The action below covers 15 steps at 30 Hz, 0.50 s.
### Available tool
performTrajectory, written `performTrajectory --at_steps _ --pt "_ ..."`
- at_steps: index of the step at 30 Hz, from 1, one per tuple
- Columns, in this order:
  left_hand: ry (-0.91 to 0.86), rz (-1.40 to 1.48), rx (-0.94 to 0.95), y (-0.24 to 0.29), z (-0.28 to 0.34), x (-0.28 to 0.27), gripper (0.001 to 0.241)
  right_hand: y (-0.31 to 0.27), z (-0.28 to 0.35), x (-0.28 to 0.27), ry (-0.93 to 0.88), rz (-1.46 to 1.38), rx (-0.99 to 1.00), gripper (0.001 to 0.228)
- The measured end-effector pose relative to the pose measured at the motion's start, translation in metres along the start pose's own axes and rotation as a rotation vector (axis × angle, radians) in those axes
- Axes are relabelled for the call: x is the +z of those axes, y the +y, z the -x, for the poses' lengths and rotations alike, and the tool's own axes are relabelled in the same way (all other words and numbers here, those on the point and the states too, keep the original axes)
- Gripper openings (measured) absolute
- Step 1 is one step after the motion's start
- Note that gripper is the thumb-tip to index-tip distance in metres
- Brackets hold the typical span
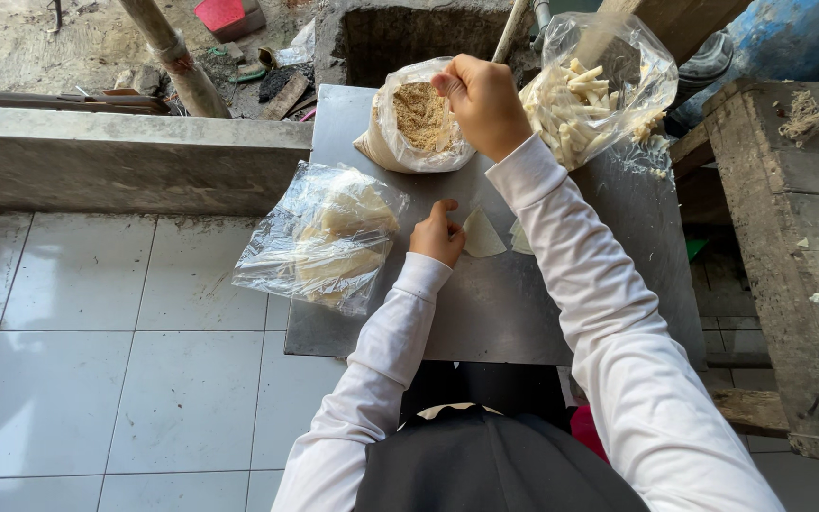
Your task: The person fills triangular wrappers with a granular mixture and small white sticks by hand, folds the wrappers into closed triangular shapes, and places the completed snacks into a clear plastic bag.
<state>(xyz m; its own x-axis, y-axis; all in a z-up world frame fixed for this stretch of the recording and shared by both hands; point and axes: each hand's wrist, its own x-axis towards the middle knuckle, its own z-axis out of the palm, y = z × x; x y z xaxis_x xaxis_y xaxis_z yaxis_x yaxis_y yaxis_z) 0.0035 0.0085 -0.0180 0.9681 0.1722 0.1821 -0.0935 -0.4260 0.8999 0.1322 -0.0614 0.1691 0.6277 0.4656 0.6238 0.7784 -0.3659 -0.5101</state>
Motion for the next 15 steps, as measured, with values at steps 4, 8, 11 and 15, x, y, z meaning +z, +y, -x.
performTrajectory --at_steps 4,8,11,15 --pt "0.01 0.001 0.024 -0.002 0.0 0.001 0.047 -0.007 0.003 0.008 0.039 0.169 -0.098 0.026" --pt "0.012 0.003 0.029 -0.004 -0.001 0.002 0.046 -0.003 0.008 0.016 0.058 0.206 -0.078 0.028" --pt "0.013 -0.002 0.028 -0.005 -0.002 0.003 0.047 -0.001 0.018 0.024 0.103 0.147 -0.056 0.028" --pt "0.014 0.002 0.018 -0.005 0.0 0.003 0.046 -0.001 0.025 0.028 0.136 0.112 0.03 0.027"
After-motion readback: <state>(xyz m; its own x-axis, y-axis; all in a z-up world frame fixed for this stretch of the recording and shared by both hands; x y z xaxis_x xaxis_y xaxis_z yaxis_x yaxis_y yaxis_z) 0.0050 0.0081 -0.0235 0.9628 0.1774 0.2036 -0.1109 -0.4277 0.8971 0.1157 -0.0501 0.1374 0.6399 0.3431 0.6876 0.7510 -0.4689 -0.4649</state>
